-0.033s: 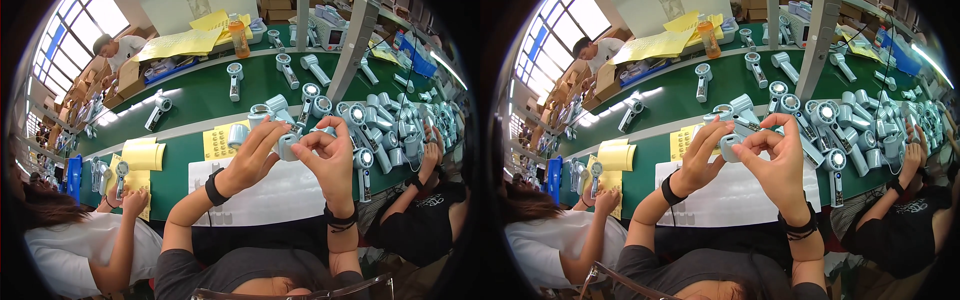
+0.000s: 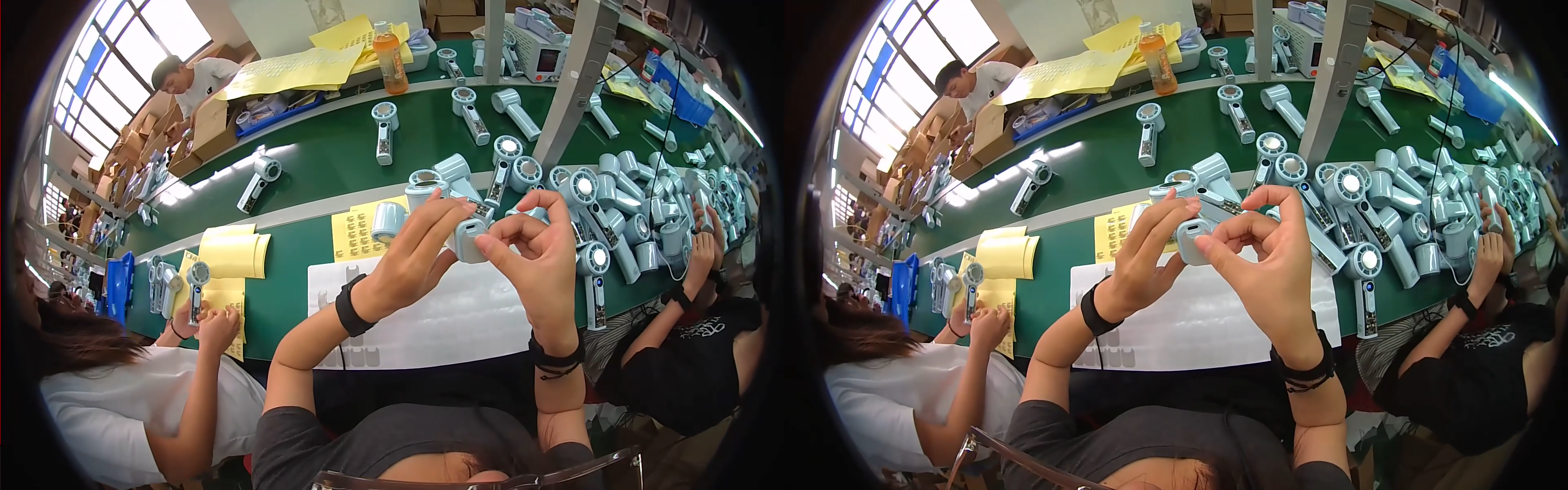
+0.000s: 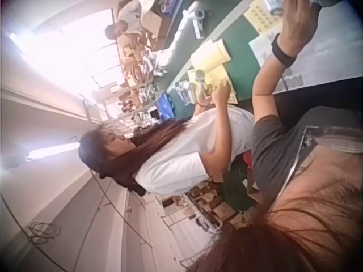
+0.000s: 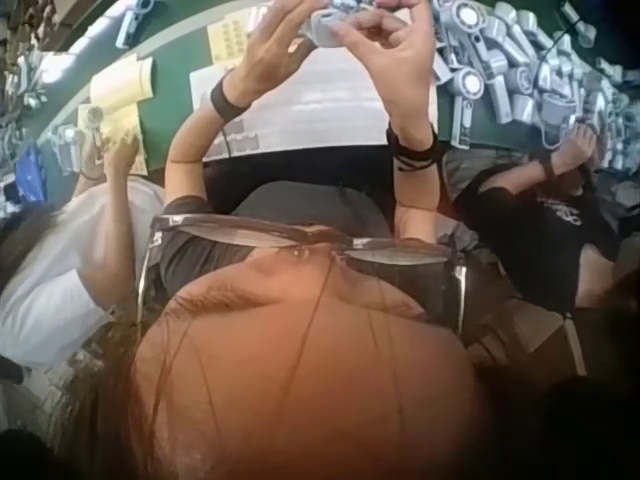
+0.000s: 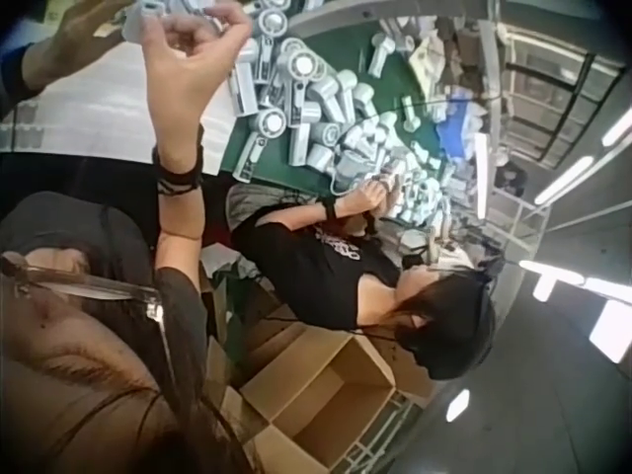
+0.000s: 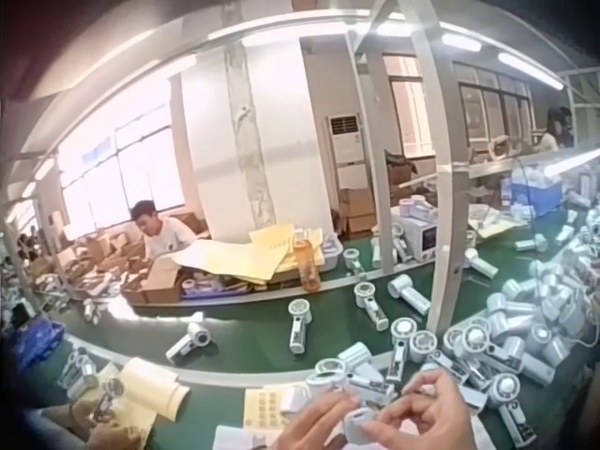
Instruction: The person applies stickers to handheld fans by picking up a fan, peeling a sticker from a sheet, and pressing it onto the fan's base. They repeat this process for multiple fans, occasionally setting them aside or moving them to reach more.
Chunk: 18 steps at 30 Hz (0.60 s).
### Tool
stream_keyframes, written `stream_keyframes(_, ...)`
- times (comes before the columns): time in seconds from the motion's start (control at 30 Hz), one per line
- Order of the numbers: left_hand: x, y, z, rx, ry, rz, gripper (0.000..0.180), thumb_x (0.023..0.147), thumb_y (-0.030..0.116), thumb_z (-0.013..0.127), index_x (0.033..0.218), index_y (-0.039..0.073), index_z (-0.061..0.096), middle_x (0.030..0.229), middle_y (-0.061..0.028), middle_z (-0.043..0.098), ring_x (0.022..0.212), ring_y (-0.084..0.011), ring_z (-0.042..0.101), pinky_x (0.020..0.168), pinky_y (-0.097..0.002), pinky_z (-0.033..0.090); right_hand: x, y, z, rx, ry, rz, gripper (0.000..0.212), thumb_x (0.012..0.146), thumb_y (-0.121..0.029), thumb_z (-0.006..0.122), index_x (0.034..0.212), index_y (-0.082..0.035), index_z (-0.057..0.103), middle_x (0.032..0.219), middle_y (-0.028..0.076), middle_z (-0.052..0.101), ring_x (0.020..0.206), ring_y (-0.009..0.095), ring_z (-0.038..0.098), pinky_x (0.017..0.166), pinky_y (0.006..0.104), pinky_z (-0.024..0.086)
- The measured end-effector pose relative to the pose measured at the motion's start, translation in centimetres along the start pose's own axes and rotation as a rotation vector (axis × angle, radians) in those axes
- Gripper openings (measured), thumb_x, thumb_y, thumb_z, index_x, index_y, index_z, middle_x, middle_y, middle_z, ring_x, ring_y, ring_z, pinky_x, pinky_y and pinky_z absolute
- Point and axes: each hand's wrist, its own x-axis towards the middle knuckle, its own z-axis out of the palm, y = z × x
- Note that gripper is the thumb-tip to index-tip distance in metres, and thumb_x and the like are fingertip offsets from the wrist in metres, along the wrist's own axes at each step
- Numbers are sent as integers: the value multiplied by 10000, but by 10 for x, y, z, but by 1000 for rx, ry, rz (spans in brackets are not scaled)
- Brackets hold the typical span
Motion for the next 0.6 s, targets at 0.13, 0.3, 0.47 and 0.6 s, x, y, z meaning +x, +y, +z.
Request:
stream_keyframes(0.13, -1, 1, 0, 23, -3, -5, 654, 673, -121, 745, 1286, -30, 535, 1242, -169, 602, 1149, -340, 600, 1076, -524, 444, 0, 1, 0, -13, 5, -7, 506, 800, 61, 746, 1118, -35, 364, 814, 68, 660, 794, 95, 610, 750, 216, 485)
stream_keyframes(0.3, -1, 2, 1, -9, -2, -6, 711, 635, -158, 722, 1305, -37, 517, 1246, -152, 569, 1175, -326, 572, 1094, -515, 423, -1, 2, 1, -12, 7, -44, 475, 803, 63, 743, 1076, -44, 369, 812, 73, 662, 786, 92, 606, 747, 219, 484)
stream_keyframes(0.47, -1, 3, 2, -21, -5, -17, 712, 633, -160, 717, 1305, -34, 519, 1247, -154, 569, 1178, -326, 571, 1091, -521, 425, -4, 4, 4, -61, 34, -82, 471, 796, 74, 743, 1057, -51, 372, 811, 70, 655, 780, 93, 600, 739, 229, 484)
stream_keyframes(0.6, -1, 2, 3, -27, 1, -18, 706, 630, -162, 711, 1299, -35, 525, 1243, -156, 570, 1180, -329, 570, 1091, -523, 426, -8, 3, 13, -215, 112, -184, 465, 789, 83, 743, 1045, -57, 381, 816, 66, 643, 762, 102, 587, 744, 239, 477)
